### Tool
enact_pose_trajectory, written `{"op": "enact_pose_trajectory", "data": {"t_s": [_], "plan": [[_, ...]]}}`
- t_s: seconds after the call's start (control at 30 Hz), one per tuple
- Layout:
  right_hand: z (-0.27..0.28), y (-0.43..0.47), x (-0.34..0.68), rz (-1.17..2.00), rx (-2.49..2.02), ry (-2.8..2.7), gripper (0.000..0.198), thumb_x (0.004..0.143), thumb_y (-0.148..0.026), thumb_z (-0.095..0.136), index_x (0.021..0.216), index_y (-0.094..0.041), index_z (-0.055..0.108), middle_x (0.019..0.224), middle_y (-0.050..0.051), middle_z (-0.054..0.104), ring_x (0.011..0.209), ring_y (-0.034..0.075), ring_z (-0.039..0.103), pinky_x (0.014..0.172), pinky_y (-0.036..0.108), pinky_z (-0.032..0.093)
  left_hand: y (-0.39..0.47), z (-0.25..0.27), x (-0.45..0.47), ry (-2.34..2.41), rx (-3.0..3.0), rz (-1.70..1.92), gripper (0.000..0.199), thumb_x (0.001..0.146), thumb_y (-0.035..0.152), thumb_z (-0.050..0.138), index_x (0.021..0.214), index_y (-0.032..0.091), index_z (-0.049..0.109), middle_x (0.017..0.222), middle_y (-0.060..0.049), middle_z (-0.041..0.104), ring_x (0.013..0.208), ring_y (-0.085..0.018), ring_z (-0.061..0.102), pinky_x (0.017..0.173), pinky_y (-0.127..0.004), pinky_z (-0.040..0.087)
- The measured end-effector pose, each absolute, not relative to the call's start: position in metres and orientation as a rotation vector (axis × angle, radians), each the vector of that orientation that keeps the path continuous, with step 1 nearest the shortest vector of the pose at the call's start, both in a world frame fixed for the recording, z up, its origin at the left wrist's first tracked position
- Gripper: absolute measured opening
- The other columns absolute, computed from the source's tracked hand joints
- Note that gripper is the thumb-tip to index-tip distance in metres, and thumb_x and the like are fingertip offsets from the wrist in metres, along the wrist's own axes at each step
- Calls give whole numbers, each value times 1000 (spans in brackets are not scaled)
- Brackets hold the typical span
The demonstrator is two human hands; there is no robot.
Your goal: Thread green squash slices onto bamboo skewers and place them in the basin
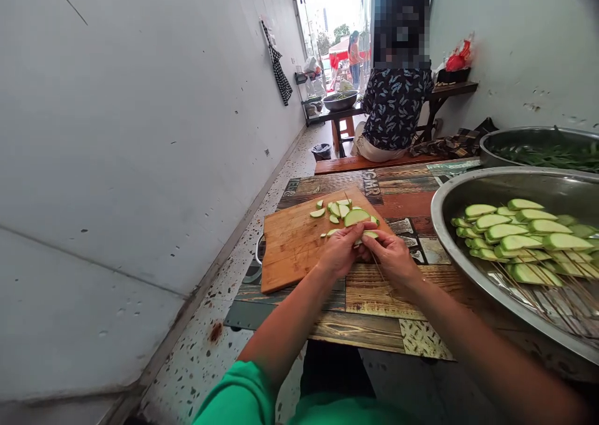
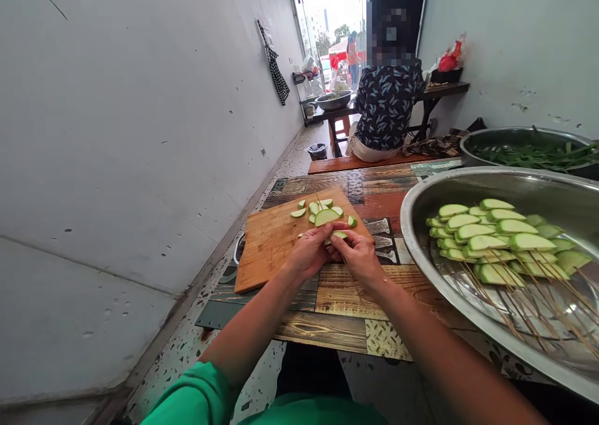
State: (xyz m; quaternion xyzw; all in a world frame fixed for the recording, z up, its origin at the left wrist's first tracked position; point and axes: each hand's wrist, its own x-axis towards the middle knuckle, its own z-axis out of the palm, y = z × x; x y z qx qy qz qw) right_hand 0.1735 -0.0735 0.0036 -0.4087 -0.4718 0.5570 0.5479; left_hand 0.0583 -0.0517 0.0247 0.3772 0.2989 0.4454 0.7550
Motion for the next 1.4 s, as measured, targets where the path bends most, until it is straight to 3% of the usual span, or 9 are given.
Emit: {"op": "enact_pose_trajectory", "data": {"t_s": [0.27, 0.43, 0.67, 0.73, 0.83, 0.93, 1.07, 1.27, 1.4], "plan": [[11, -79, 170, 1136, -1030, -1171, 29, 74, -44, 65, 81, -16, 68, 65, 0, 64, 60, 15, 60, 61, 26, 52, -59, 33, 61, 605, 937, 1191, 28, 66, 40, 74, 80, 14, 74, 101, -9, 69, 73, -13, 59, 49, -19, 37], [7, -77, 170, 1131, -1007, -1158, 28, 76, -43, 63, 77, -15, 67, 63, 1, 63, 57, 14, 58, 58, 25, 51, -60, 36, 62, 651, 914, 1194, 30, 66, 41, 74, 79, 14, 73, 99, -9, 69, 70, -13, 59, 48, -19, 38], [7, -69, 176, 1134, -1026, -1274, 41, 77, -44, 59, 107, -16, 63, 54, -5, 56, 47, 12, 52, 48, 23, 45, -55, 28, 66, 610, 903, 1070, 35, 66, 42, 73, 85, 13, 74, 102, -9, 69, 43, -3, 44, 39, -20, 34], [6, -70, 176, 1063, -1056, -1309, 36, 78, -43, 57, 101, -17, 65, 54, -4, 55, 47, 11, 50, 47, 22, 42, -54, 28, 66, 610, 882, 1091, 31, 66, 40, 73, 83, 14, 73, 102, -10, 70, 49, -7, 51, 43, -21, 40], [7, -75, 173, 978, -1135, -1342, 28, 78, -41, 56, 87, -16, 67, 55, -2, 56, 49, 12, 51, 48, 22, 41, -46, 32, 61, 657, 788, 1235, 20, 71, 33, 70, 74, 13, 71, 95, -9, 71, 77, -15, 64, 64, -23, 49], [12, -80, 171, 1036, -1157, -1431, 25, 79, -40, 55, 79, -16, 64, 53, -2, 58, 49, 12, 53, 50, 23, 42, -33, 38, 48, 668, 682, 1352, 13, 78, 24, 63, 75, 13, 69, 90, -7, 71, 94, -17, 63, 82, -28, 49], [19, -82, 173, 1134, -1154, -1608, 23, 78, -35, 53, 65, -17, 58, 50, -3, 55, 47, 10, 48, 49, 22, 38, -14, 44, 25, 730, 576, 1481, 12, 81, 20, 57, 75, 14, 66, 92, -7, 71, 103, -18, 61, 88, -31, 47], [15, -82, 182, 1283, -1257, -1594, 16, 72, -28, 53, 61, -17, 58, 46, -4, 51, 42, 9, 43, 43, 21, 33, 7, 43, -17, 681, 449, 1665, 15, 85, 19, 52, 76, 14, 63, 89, -6, 69, 101, -16, 61, 89, -33, 46], [4, -74, 184, 1357, -1261, -1519, 21, 73, -37, 56, 71, -16, 60, 46, -3, 53, 40, 9, 44, 42, 21, 34, 13, 40, -38, 696, 326, 1790, 16, 87, 19, 51, 77, 14, 63, 81, -2, 68, 88, -12, 62, 85, -28, 46]]}}
